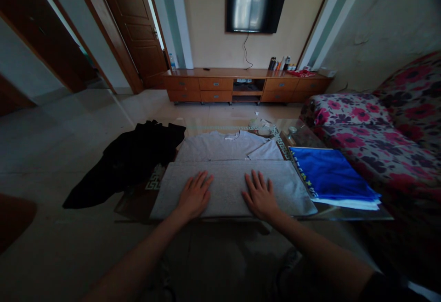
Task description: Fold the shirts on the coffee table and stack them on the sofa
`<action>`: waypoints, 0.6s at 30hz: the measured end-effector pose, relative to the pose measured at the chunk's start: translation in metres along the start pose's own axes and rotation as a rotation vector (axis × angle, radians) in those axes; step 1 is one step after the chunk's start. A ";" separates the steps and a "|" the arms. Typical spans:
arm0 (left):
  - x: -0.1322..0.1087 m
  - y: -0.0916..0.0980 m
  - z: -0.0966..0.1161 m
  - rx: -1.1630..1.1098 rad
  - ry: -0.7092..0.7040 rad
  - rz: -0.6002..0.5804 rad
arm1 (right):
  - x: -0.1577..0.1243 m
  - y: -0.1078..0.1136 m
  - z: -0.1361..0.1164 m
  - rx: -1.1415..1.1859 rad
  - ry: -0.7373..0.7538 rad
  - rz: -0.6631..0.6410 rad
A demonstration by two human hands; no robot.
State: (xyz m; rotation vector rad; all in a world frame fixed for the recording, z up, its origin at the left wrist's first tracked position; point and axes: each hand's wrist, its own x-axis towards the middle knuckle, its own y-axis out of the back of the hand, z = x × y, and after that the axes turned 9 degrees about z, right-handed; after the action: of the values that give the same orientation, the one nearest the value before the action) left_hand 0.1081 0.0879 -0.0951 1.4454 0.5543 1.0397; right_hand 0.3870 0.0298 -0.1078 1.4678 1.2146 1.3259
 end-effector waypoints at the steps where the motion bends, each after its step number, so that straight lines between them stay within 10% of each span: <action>1: 0.001 0.000 0.004 -0.003 0.024 0.004 | 0.002 0.000 -0.005 0.004 0.003 -0.002; 10: -0.002 -0.016 0.048 -0.067 -0.094 -0.004 | 0.018 0.003 -0.067 0.156 0.309 -0.024; 18: -0.009 -0.005 0.015 -0.022 -0.136 0.004 | 0.012 0.000 -0.054 0.181 0.297 -0.072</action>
State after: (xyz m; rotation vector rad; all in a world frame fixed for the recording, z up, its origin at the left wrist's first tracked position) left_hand 0.1174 0.0737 -0.1006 1.4855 0.4413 0.9396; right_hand 0.3331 0.0397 -0.0975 1.3680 1.5992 1.4520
